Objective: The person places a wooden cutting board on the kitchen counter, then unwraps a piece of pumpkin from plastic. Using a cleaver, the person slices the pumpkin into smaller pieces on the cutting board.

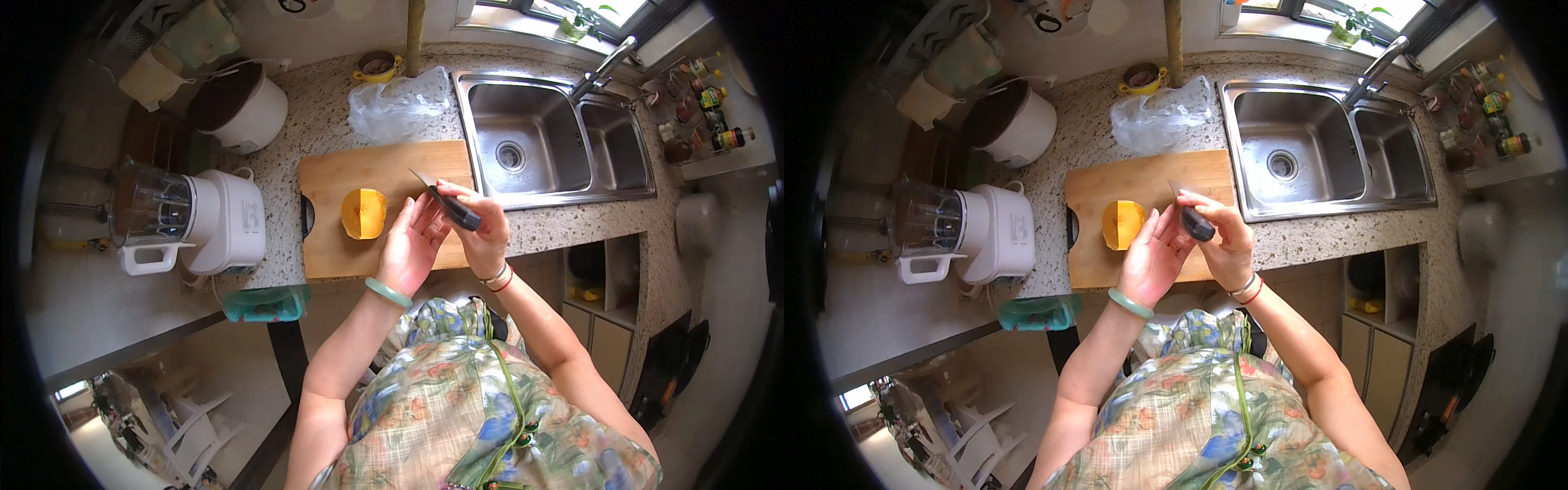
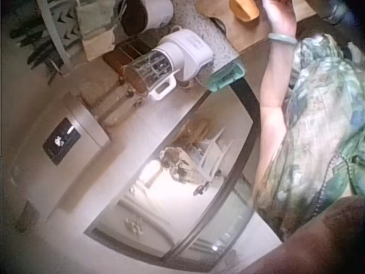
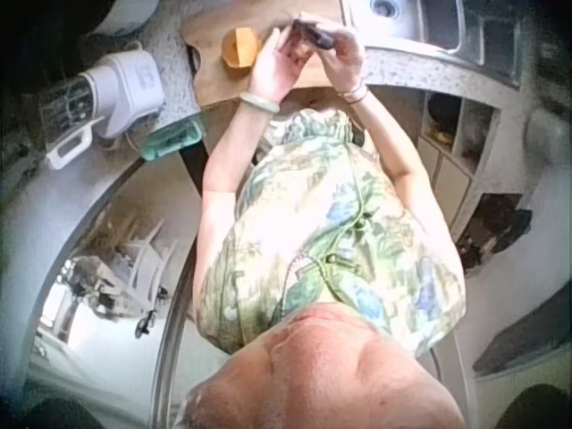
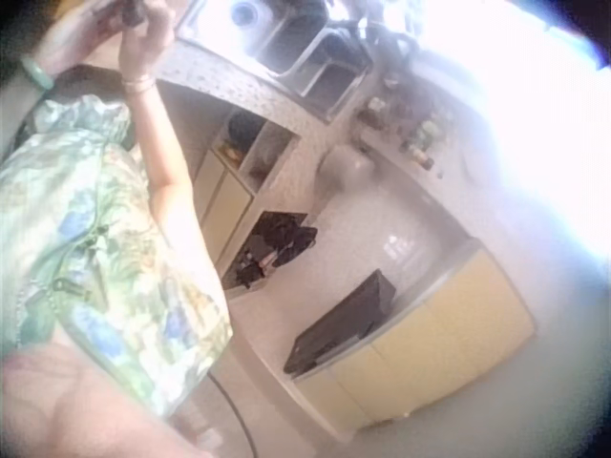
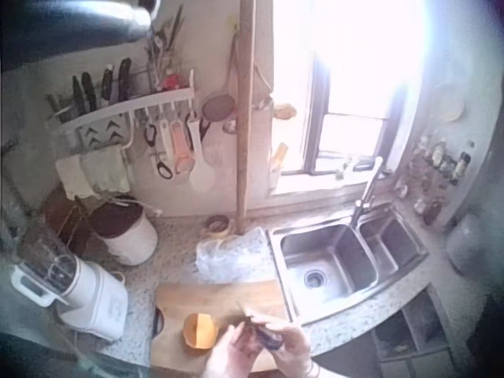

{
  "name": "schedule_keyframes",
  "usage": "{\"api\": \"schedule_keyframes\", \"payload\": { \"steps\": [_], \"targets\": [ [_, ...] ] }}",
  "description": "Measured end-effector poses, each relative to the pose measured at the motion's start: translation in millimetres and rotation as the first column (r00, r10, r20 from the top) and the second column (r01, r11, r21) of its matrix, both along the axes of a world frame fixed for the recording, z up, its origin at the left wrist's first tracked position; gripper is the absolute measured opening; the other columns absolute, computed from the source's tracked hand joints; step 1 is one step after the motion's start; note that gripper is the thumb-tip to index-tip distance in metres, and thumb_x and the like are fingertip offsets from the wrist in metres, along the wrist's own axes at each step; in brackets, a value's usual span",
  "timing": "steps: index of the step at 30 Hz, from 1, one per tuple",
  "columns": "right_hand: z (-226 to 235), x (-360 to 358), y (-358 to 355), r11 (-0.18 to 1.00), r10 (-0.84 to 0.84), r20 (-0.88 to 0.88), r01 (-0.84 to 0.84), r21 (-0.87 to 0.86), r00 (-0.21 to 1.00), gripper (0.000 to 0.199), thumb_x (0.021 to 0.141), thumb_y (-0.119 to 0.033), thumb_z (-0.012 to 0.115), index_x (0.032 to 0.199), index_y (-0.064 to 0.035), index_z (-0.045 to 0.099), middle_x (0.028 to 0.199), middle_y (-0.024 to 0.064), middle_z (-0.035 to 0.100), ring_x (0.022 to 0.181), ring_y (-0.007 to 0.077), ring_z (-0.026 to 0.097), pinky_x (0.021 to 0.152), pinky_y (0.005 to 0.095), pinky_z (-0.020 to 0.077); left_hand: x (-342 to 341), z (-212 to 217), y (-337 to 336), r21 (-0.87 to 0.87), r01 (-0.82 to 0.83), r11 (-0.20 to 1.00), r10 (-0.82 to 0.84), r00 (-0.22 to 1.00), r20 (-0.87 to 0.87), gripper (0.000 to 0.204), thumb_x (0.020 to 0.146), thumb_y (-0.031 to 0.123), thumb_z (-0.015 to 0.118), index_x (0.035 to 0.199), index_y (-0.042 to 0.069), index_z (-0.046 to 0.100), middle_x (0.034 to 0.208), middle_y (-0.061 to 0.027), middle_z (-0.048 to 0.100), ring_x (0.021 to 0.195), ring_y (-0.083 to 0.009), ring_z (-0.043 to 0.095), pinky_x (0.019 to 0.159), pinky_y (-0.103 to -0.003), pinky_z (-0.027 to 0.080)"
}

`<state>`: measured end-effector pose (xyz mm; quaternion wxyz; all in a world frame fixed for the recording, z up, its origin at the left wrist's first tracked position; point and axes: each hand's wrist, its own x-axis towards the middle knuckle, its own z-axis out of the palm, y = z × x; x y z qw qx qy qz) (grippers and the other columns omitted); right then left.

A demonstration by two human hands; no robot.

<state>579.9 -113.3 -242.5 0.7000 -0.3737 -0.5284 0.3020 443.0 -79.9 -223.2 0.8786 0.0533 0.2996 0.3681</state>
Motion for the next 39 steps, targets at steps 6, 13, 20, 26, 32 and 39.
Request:
{"api": "schedule_keyframes", "payload": {
  "steps": [6, 13, 20, 26, 32, 39],
  "targets": [
    [-4, 2, -22, 0.996, 0.092, 0.260, -0.093, -0.009, 0.961, 0.035, 0.079, 0.012, 0.069, 0.108, -0.0028, 0.057, 0.125, 0.0209, 0.065, 0.123, 0.0393, 0.060, 0.104, 0.0465, 0.0480, -16, -10, -12, -0.072, 0.022, 0.997, -0.023, 1.000, -0.015, 0.037, 0.106, 0.036, 0.047, 0.131, 0.009, 0.055, 0.123, -0.0046, 0.062, 0.110, -0.0157, 0.057, 0.098, -0.034, 0.045],
    [-14, -15, -60, 0.994, 0.057, 0.532, 0.000, -0.106, 0.845, 0.037, 0.072, 0.012, 0.068, 0.104, -0.0054, 0.064, 0.122, 0.0119, 0.066, 0.117, 0.0332, 0.061, 0.103, 0.0443, 0.0469, -35, -35, -30, -0.150, 0.031, 0.988, -0.050, 0.991, -0.125, 0.039, 0.102, 0.014, 0.055, 0.139, 0.005, 0.047, 0.125, -0.0090, 0.061, 0.114, -0.0182, 0.058, 0.100, -0.035, 0.049],
    [-26, -18, -99, 0.894, -0.017, 0.456, 0.218, -0.392, 0.890, 0.022, 0.084, 0.005, 0.066, 0.104, -0.0029, 0.069, 0.113, 0.0120, 0.066, 0.104, 0.0248, 0.065, 0.088, 0.0328, 0.0542, -34, -57, -42, -0.144, 0.146, 0.979, -0.154, 0.987, -0.041, 0.040, 0.102, 0.007, 0.053, 0.140, 0.007, 0.042, 0.129, -0.0148, 0.059, 0.113, -0.0226, 0.063, 0.101, -0.038, 0.052],
    [-23, -26, -99, 0.623, -0.010, 0.188, 0.153, -0.767, 0.982, 0.046, 0.079, -0.010, 0.081, 0.118, 0.0001, 0.060, 0.105, 0.0089, 0.060, 0.085, 0.0146, 0.064, 0.075, 0.0285, 0.0546, -17, -74, -52, -0.170, 0.140, 0.976, -0.152, 0.986, -0.062, 0.038, 0.102, 0.006, 0.051, 0.139, 0.009, 0.042, 0.125, -0.0158, 0.061, 0.115, -0.0245, 0.062, 0.102, -0.041, 0.052],
    [-40, -27, -95, 0.614, -0.008, 0.249, 0.202, -0.763, 0.968, 0.057, 0.076, -0.007, 0.081, 0.125, 0.0020, 0.054, 0.114, 0.0111, 0.059, 0.082, 0.0152, 0.063, 0.074, 0.0279, 0.0551, -9, -100, -52, -0.166, 0.131, 0.977, -0.150, 0.983, -0.109, 0.041, 0.102, 0.005, 0.051, 0.141, 0.012, 0.040, 0.124, -0.0125, 0.060, 0.114, -0.0223, 0.060, 0.100, -0.039, 0.052],
    [-67, -30, -88, 0.617, -0.058, 0.305, 0.274, -0.738, 0.951, 0.059, 0.076, -0.002, 0.078, 0.130, -0.0001, 0.054, 0.113, 0.0109, 0.065, 0.077, 0.0128, 0.064, 0.070, 0.0275, 0.0547, 0, -113, -47, -0.105, 0.107, 0.989, -0.129, 0.965, -0.230, 0.046, 0.101, 0.005, 0.053, 0.145, 0.005, 0.038, 0.127, -0.0104, 0.057, 0.115, -0.0183, 0.058, 0.101, -0.034, 0.050]
  ]
}}
